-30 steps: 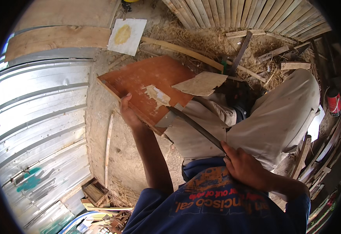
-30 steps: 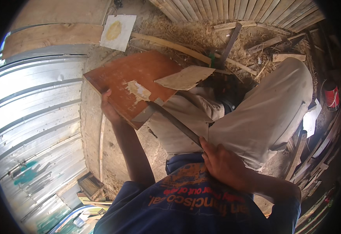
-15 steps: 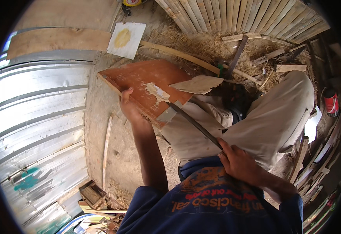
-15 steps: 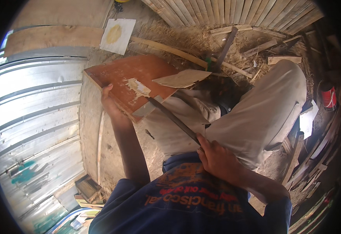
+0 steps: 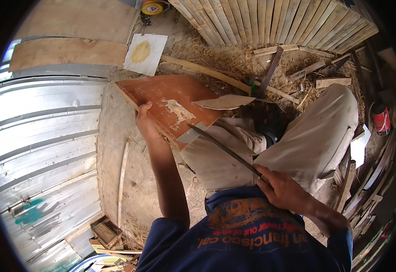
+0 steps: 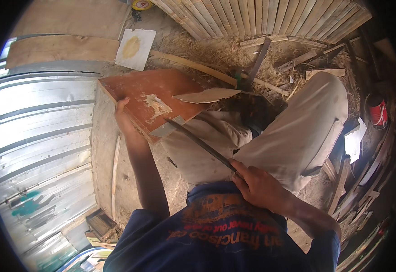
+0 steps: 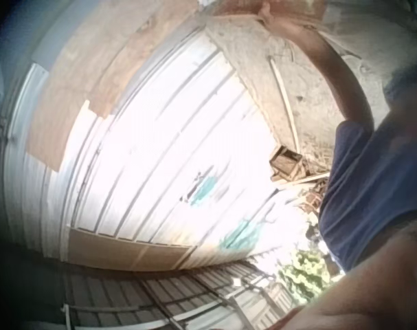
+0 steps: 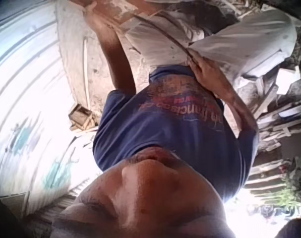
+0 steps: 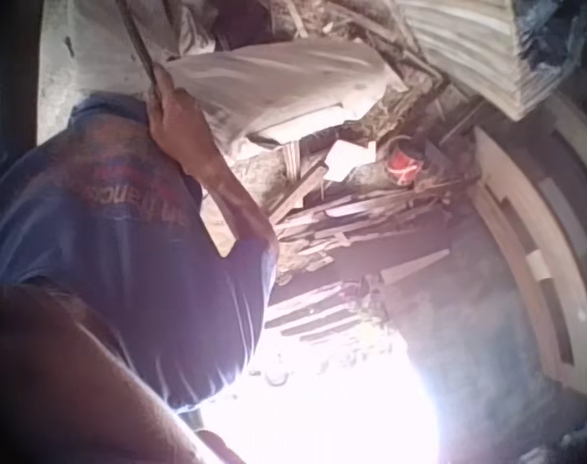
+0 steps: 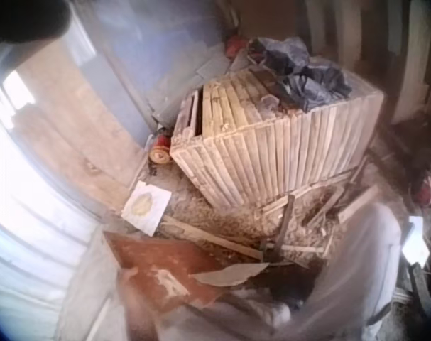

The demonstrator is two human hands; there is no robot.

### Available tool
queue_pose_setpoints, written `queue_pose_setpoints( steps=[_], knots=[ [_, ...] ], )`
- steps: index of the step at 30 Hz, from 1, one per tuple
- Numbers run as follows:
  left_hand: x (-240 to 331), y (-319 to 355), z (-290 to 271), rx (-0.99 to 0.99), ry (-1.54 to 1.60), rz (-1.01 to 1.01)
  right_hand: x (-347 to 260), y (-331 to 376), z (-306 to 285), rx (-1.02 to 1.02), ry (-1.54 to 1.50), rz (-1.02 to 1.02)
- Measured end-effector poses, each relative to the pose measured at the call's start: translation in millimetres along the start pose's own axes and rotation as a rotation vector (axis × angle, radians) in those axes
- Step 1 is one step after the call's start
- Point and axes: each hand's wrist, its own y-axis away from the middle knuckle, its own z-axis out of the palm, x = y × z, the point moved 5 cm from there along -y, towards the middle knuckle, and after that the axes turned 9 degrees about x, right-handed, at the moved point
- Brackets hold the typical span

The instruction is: The person scrapes a rectangular piece of wood with a metal scraper to remove a surface layer, then uses a hammer to chip away at the edges. The person holds the wood with one hand and manipulates the tools with the other.

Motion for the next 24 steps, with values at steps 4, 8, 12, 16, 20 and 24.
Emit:
queue_pose_setpoints(
  steps=[4,8,12,16,20,24],
  knots=[
    [-5,6,-4,0.036,-0.001,0.054,0,-13,12,-0.038,0.204,0.057],
    [-6,6,-9,0.090,-0.035,0.021,4,-50,33,0.084,0.178,-0.008],
    [-7,20,-5,0.005,0.053,-0.045,10,-63,39,0.064,-0.075,-0.086],
    [-9,53,10,0.079,-0.036,0.177,10,-83,47,-0.114,-0.492,0.229],
    [-7,56,21,0.044,-0.026,0.176,0,-82,27,0.029,-0.216,0.035],
    [-2,18,20,-0.055,0.074,0.037,9,-30,8,0.016,-0.028,0.006]
  ],
)
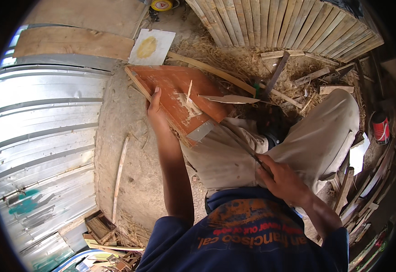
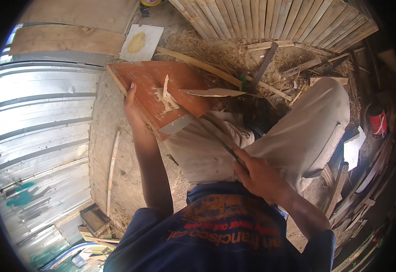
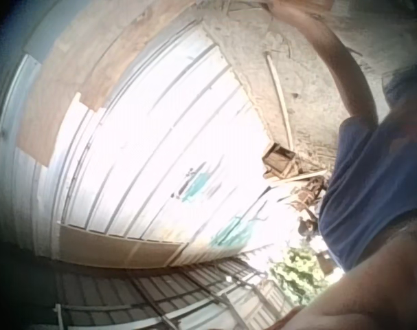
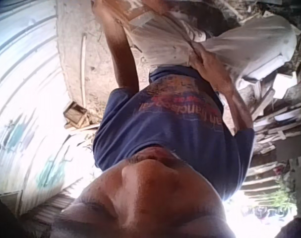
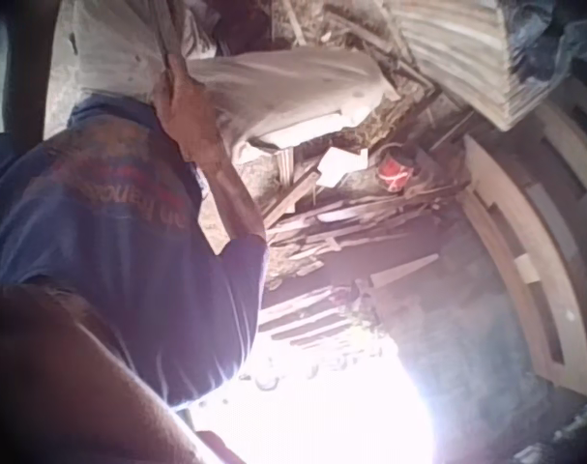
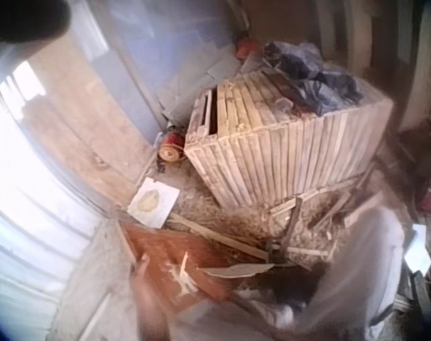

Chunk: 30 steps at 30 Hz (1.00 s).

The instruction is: The person scrapes a rectangular piece of wood with a metal scraper to remove a surface layer, then uses a hammer to chip away at the edges. The person holds the wood with one hand and manipulates the tools with the other.

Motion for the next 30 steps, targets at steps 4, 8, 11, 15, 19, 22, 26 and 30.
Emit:
queue_pose_setpoints(
  steps=[4,8,11,15,19,22,26,30],
  knots=[
    [-4,-14,-5,-0.018,0.002,-0.003,-12,35,-5,-0.002,0.125,-0.033],
    [-5,-6,0,0.004,0.009,-0.035,-20,32,-3,-0.063,0.163,0.091],
    [-3,8,4,0.078,-0.045,-0.025,-17,16,6,-0.025,0.173,0.093],
    [0,20,7,0.158,-0.061,0.000,-6,4,21,-0.001,0.165,0.068],
    [3,12,10,0.083,-0.046,0.011,-3,1,13,0.043,0.154,-0.004],
    [0,7,9,0.072,-0.058,0.057,-5,6,1,0.042,0.190,0.002],
    [3,0,12,0.030,-0.065,0.056,-9,20,-6,-0.024,0.140,0.047],
    [2,3,17,0.068,-0.055,0.075,-7,4,4,0.032,0.226,-0.032]
  ],
)
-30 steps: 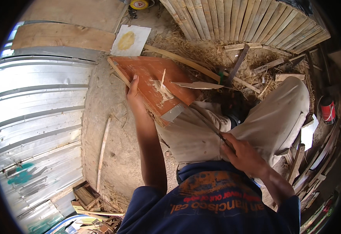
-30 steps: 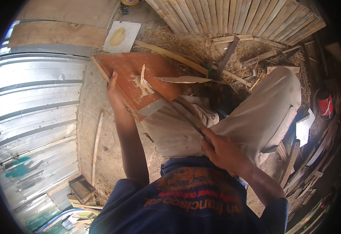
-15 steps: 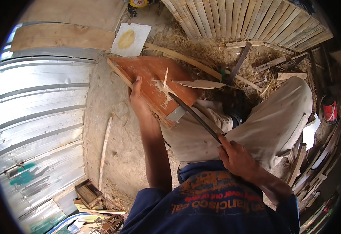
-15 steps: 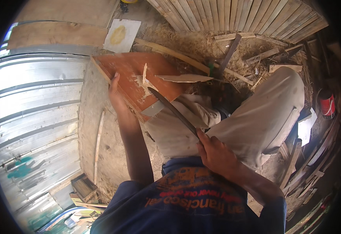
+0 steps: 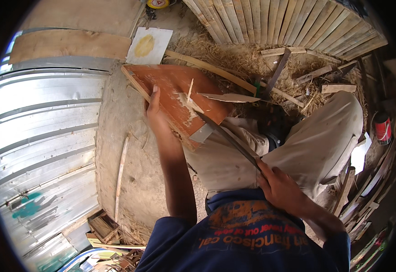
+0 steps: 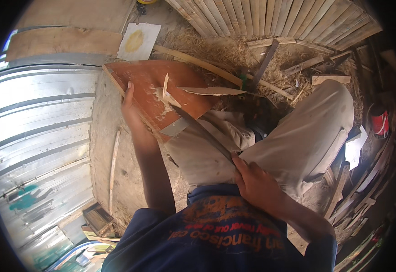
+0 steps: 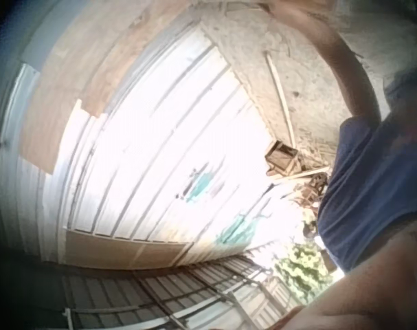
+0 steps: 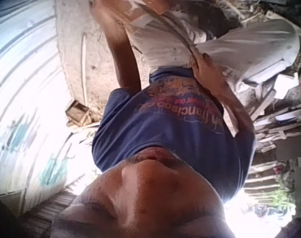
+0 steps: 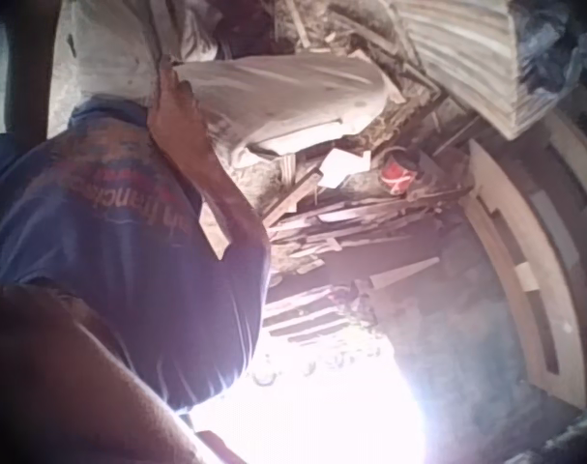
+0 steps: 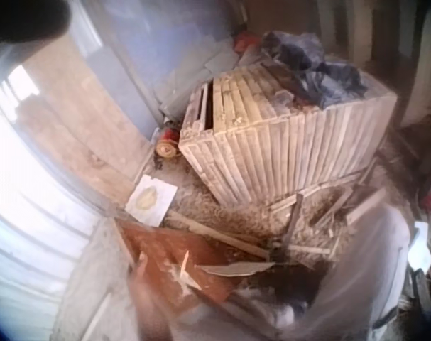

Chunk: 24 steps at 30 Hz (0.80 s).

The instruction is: The person scrapes a rectangular piece of wood with a metal scraper to remove a surface layer, then uses a hammer to chip away at the edges. The person holds the wood with one hand and manipulates the tools with the other.

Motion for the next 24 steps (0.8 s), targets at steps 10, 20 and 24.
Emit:
queue_pose_setpoints(
  steps=[10,20,24],
  knots=[
    [4,7,-7,-0.103,0.081,-0.193,3,-33,27,-0.096,-0.312,0.114],
    [7,-2,-3,-0.082,0.004,-0.037,-7,-46,-25,0.079,-0.187,-0.037],
    [5,-14,-9,-0.057,0.009,-0.007,1,-4,-26,-0.022,-0.061,-0.023]
  ],
)
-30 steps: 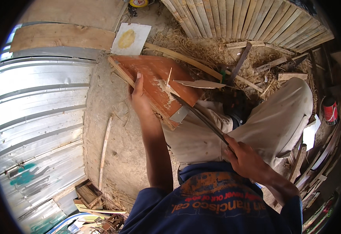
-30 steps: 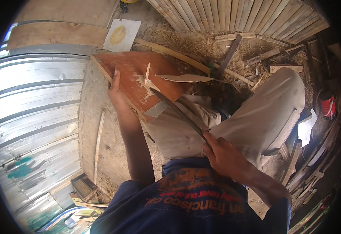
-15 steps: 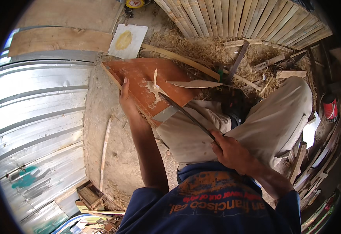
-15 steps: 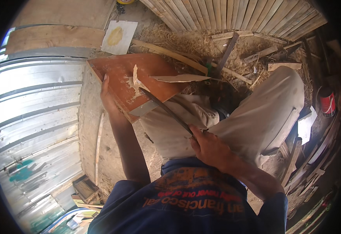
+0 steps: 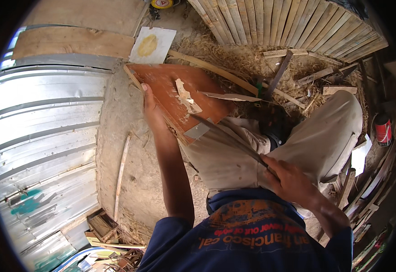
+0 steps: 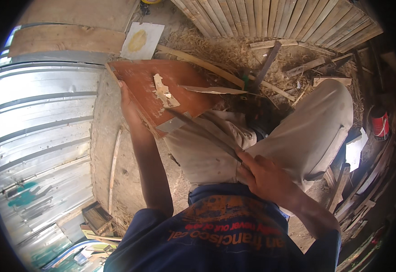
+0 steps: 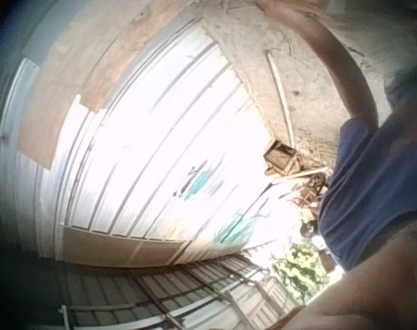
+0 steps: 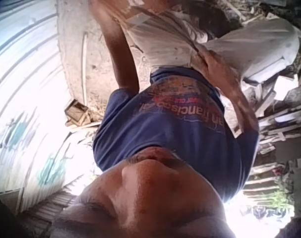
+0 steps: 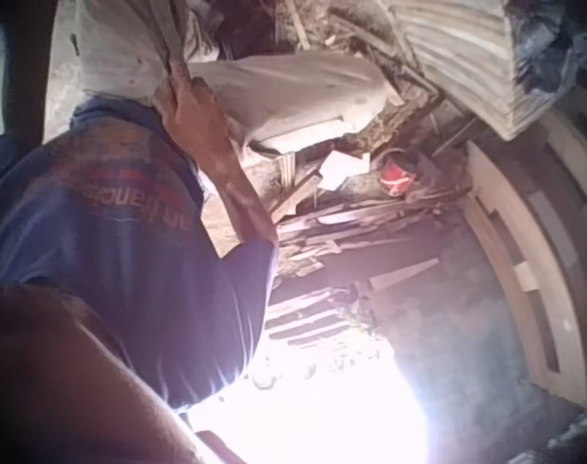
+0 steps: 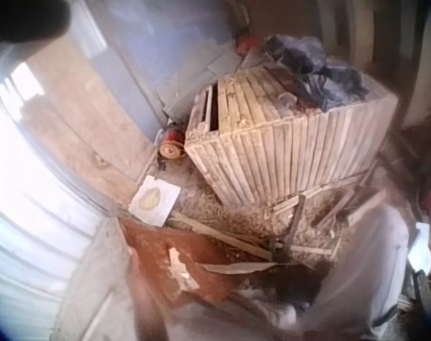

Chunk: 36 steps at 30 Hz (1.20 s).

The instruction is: The person scrapes a rectangular piece of wood with a metal scraper to remove a surface layer, then uses a hammer to chip away at the edges. The person holds the wood with one hand and manipulates the tools with the other.

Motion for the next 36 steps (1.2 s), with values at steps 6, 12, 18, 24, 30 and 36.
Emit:
queue_pose_setpoints(
  steps=[6,12,18,24,30,36],
  knots=[
    [-3,8,-1,-0.027,0.076,-0.043,-11,19,-1,-0.096,0.033,0.038],
    [-8,19,5,-0.005,0.133,-0.055,-11,-10,22,-0.059,-0.004,0.086],
    [-4,11,2,0.006,0.095,-0.111,-1,2,15,-0.079,-0.053,0.052],
    [-3,9,5,0.008,0.083,-0.086,0,8,15,-0.047,0.019,0.014],
    [-6,6,3,-0.043,0.153,-0.128,4,2,32,-0.028,0.049,-0.013],
    [-11,5,-16,-0.039,0.176,-0.151,8,0,48,-0.029,0.078,-0.024]
  ],
)
